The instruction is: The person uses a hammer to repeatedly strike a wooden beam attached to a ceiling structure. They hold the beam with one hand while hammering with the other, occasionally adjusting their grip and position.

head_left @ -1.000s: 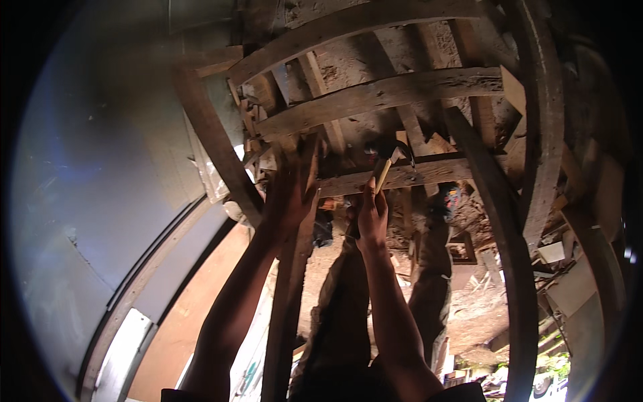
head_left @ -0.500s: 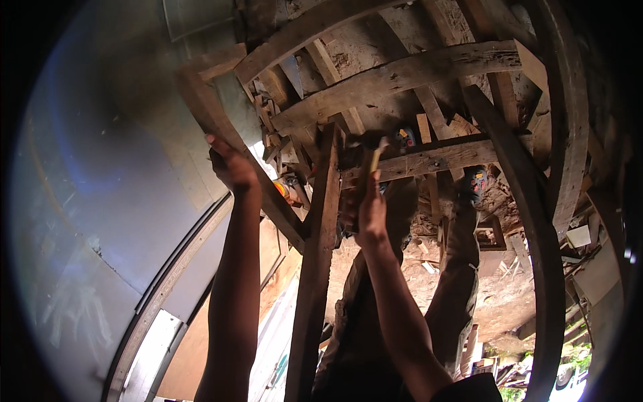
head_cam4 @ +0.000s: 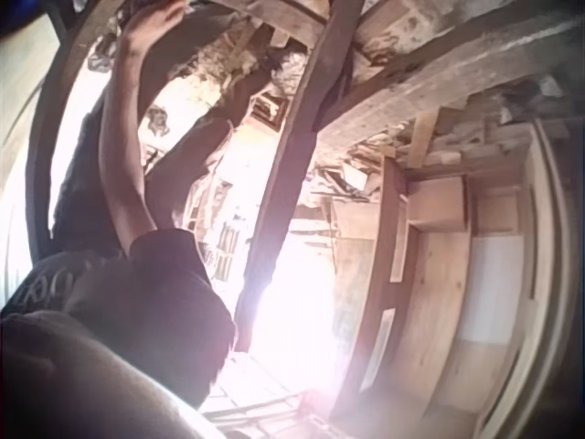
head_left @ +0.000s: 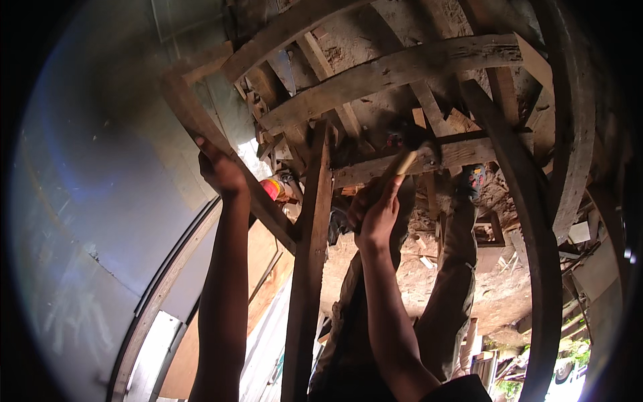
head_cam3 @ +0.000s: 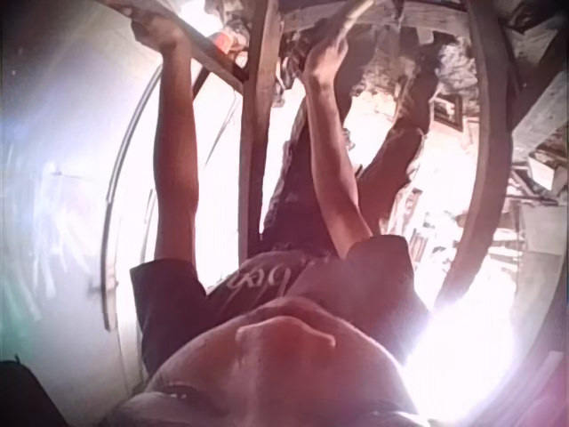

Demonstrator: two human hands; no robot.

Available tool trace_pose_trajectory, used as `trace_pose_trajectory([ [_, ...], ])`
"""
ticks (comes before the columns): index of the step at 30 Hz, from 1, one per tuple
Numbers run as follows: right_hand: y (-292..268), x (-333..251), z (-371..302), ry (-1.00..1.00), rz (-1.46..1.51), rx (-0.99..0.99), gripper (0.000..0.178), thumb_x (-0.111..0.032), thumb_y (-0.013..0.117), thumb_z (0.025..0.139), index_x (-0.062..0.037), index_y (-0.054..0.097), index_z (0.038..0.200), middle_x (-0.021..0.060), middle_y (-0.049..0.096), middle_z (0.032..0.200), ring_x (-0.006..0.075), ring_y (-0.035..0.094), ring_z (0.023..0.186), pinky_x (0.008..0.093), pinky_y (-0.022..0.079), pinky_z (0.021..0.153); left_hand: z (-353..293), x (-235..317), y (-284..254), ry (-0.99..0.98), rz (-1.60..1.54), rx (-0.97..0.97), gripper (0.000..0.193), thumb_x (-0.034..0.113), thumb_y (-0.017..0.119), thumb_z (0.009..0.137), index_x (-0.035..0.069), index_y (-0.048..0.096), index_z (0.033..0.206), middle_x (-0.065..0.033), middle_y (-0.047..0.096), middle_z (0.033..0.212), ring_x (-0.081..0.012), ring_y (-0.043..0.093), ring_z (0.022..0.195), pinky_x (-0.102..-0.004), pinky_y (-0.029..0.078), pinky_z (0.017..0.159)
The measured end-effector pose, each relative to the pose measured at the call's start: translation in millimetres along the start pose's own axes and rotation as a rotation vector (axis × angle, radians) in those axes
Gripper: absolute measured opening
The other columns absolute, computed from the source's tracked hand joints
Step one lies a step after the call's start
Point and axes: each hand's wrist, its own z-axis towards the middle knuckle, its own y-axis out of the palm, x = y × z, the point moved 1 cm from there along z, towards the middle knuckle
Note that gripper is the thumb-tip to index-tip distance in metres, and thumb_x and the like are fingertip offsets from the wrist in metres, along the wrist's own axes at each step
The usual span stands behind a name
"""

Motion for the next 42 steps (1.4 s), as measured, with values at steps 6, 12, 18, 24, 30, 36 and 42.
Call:
trace_pose_trajectory([
  [6,-4.4,20.9,10.5,0.340,-0.294,-0.097,0.056,-0.065,0.033,0.097,-0.0131,0.042,0.077,-0.0025,0.035,0.051,0.0081,0.034,0.036,0.0264,0.024,0.032,5.6,-5.4,1.9,0.078,0.027,0.020,0.074,0.063,0.036,0.096,-0.007,0.061,0.098,-0.0181,0.064,0.089,-0.0297,0.058,0.082,-0.0407,0.045,0.079],
  [12,2.8,-5.6,0.9,-0.307,-0.008,0.049,0.056,-0.065,0.038,0.095,-0.0128,0.044,0.079,-0.0017,0.040,0.057,0.0085,0.034,0.039,0.0255,0.027,0.034,1.0,3.4,2.1,-0.012,-0.054,-0.018,0.073,0.061,0.037,0.096,-0.007,0.062,0.102,-0.0215,0.067,0.098,-0.0326,0.061,0.089,-0.0407,0.046,0.082],
  [18,0.2,37.7,-0.8,0.360,-0.236,-0.104,0.052,-0.060,0.038,0.098,-0.0145,0.037,0.072,-0.0040,0.034,0.053,0.0068,0.031,0.039,0.0246,0.024,0.036,5.7,-2.4,-0.1,0.020,-0.004,-0.013,0.077,0.065,0.035,0.096,-0.007,0.062,0.102,-0.0218,0.066,0.096,-0.0328,0.061,0.089,-0.0409,0.045,0.084],
  [24,-1.7,23.3,7.1,0.067,0.018,-0.022,0.056,-0.064,0.036,0.096,-0.0144,0.036,0.071,-0.0032,0.033,0.052,0.0081,0.028,0.037,0.0262,0.021,0.034,3.3,-2.4,2.1,0.061,-0.001,-0.005,0.077,0.065,0.034,0.096,-0.007,0.062,0.097,-0.0177,0.065,0.088,-0.0307,0.059,0.083,-0.0397,0.045,0.079],
  [30,-15.3,23.2,17.2,0.224,-0.199,-0.110,0.056,-0.064,0.034,0.097,-0.0113,0.045,0.079,-0.0019,0.039,0.055,0.0082,0.033,0.038,0.0257,0.027,0.035,3.1,-4.6,3.1,0.043,-0.068,0.010,0.074,0.064,0.036,0.096,-0.006,0.061,0.096,-0.0150,0.062,0.082,-0.0281,0.055,0.077,-0.0394,0.044,0.076],
  [36,-1.4,47.1,26.9,-0.373,-0.113,0.115,0.054,-0.064,0.039,0.096,-0.0128,0.044,0.079,-0.0020,0.040,0.055,0.0083,0.038,0.040,0.0238,0.030,0.036,0.4,-0.4,6.4,0.050,-0.047,-0.003,0.072,0.062,0.036,0.097,-0.006,0.061,0.095,-0.0164,0.061,0.081,-0.0287,0.054,0.075,-0.0400,0.043,0.073],
  [42,-9.7,25.3,8.0,0.243,-0.155,-0.114,0.054,-0.064,0.036,0.097,-0.0131,0.042,0.077,-0.0033,0.039,0.055,0.0080,0.035,0.040,0.0257,0.028,0.036,3.4,-4.8,1.3,0.041,-0.051,-0.016,0.075,0.062,0.034,0.097,-0.007,0.061,0.109,-0.0206,0.065,0.098,-0.0317,0.060,0.090,-0.0385,0.045,0.084],
])
